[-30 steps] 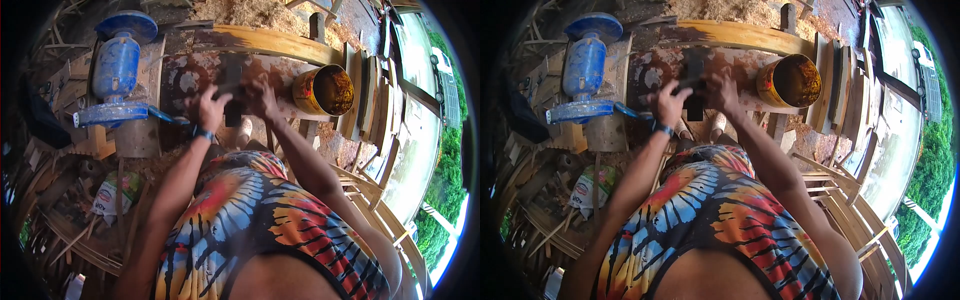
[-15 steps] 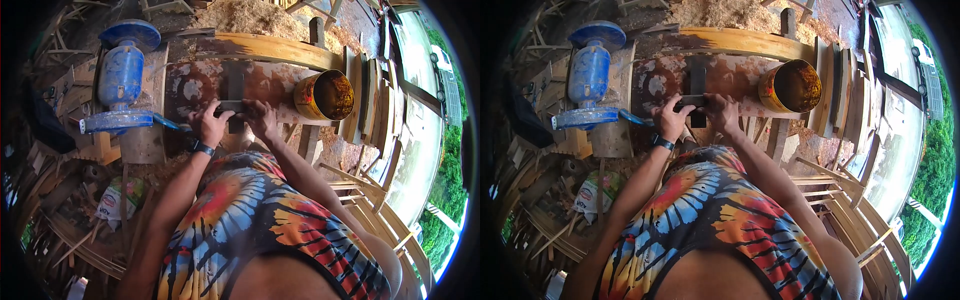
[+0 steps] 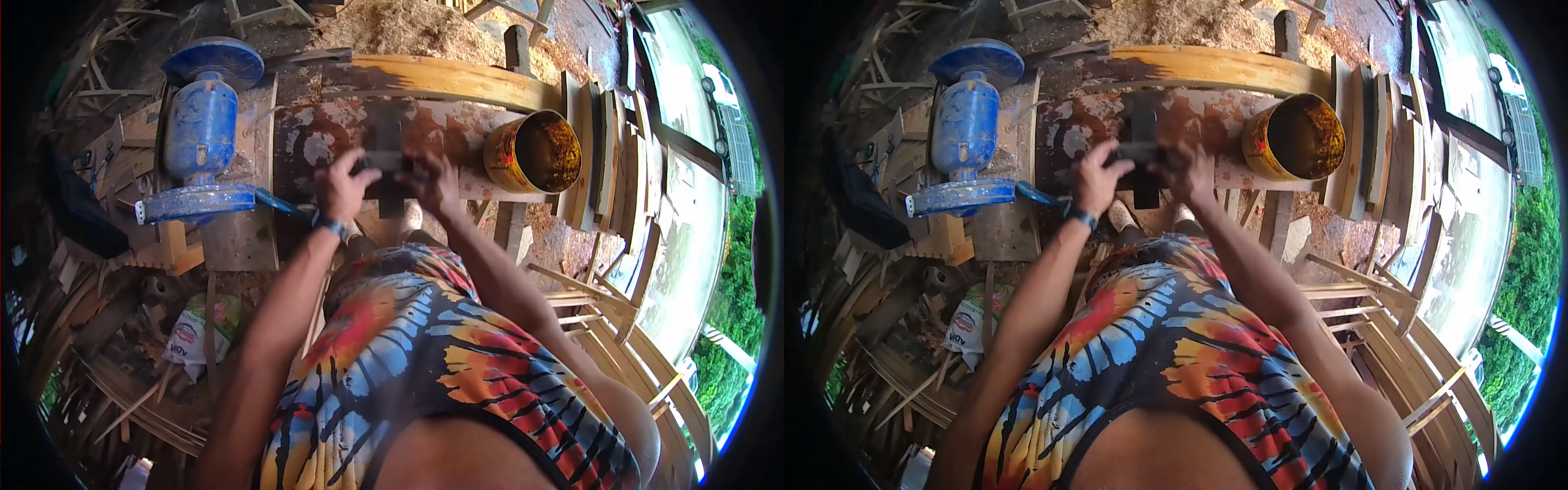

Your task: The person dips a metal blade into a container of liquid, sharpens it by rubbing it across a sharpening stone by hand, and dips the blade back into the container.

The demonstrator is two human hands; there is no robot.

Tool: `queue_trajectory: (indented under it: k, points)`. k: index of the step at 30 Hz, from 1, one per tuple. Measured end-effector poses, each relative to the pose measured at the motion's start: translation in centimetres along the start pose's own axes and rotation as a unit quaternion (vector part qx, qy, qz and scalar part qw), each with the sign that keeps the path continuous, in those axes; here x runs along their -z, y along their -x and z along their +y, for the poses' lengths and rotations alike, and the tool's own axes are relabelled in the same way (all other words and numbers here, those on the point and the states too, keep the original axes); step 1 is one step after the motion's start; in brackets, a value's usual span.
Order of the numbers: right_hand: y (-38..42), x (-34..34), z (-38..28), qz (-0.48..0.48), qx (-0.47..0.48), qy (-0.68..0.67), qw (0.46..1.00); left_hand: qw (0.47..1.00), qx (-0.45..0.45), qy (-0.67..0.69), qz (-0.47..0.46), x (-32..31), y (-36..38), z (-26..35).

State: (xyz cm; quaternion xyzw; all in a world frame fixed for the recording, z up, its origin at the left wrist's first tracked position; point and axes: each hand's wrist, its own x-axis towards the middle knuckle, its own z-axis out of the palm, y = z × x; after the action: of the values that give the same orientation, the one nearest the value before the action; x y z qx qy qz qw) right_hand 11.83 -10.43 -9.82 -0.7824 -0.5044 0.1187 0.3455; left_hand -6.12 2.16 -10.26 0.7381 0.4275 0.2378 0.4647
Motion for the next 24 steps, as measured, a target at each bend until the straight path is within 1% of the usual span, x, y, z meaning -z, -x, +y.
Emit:
queue_trajectory:
  k: [1,2,3,5,7,8,9,11,13,14,15,17,18,19,20,21,23,24]
  points:
    - [-1.7,-0.1,0.5,-0.006,-0.01,-0.025,1.0,0.999,0.019,0.033,0.001,-0.5,-1.7,-0.7]
    - [-3.4,0.2,0.1,0.01,-0.014,-0.017,1.0,1.0,0.011,-0.006,0.007,-0.2,-3.5,0.4]
    - [-3.6,0.1,0.5,0.014,-0.023,-0.028,0.999,0.998,-0.029,-0.058,0.022,0.9,-4.4,3.1]
    - [-4.0,-0.3,1.1,0.022,-0.034,-0.05,0.998,0.998,0.022,-0.046,-0.025,1.6,-4.3,4.1]
    - [-0.8,-0.1,1.2,0.011,0.016,-0.022,1.0,0.993,0.048,-0.1,-0.041,1.9,-0.9,3.9]
    - [1.4,0.3,0.7,0.007,0.04,-0.008,0.999,0.993,0.039,-0.106,-0.023,1.7,1.4,4.2]
    - [2.8,1.0,-0.4,-0.02,-0.054,-0.016,0.998,0.996,-0.027,-0.084,0.001,1.4,2.3,4.0]
    - [1.7,-0.4,1.6,0.046,0.059,0.02,0.997,0.998,0.004,-0.066,-0.007,0.7,1.7,2.9]
    - [-2.3,0.7,0.9,0.027,0.033,0.012,0.999,0.994,0.03,-0.099,-0.017,0.8,-1.6,3.9]
    - [-3.9,1.0,0.7,0.019,0.023,0.009,1.0,0.995,-0.008,-0.094,-0.008,0.3,-3.5,3.0]
    - [-4.1,0.8,1.0,0.023,0.019,-0.026,0.999,0.998,0.008,-0.064,-0.016,0.1,-5.1,2.9]
    - [-4.8,0.8,1.3,0.034,0.018,-0.093,0.995,0.999,-0.026,-0.017,-0.01,-0.1,-4.6,2.6]
    - [-3.2,1.1,0.8,0.005,-0.016,-0.008,1.0,0.997,0.012,-0.06,-0.047,0.9,-3.1,4.2]
    - [-1.0,1.3,0.3,0.01,-0.013,0.0,1.0,0.99,0.049,-0.102,-0.08,2.1,-1.0,5.8]
    - [1.8,1.2,0.0,0.014,-0.013,0.008,1.0,0.992,0.041,-0.093,-0.074,1.9,1.0,4.2]
    - [2.7,1.2,0.0,0.017,-0.013,0.015,1.0,0.993,-0.014,-0.098,-0.057,1.5,2.5,3.1]
    - [1.1,1.2,0.6,0.014,-0.002,-0.024,1.0,0.996,-0.012,-0.075,-0.039,0.8,2.2,2.9]
    - [0.2,1.0,1.1,0.013,0.002,-0.043,0.999,0.996,0.002,-0.086,-0.037,0.7,0.9,3.4]
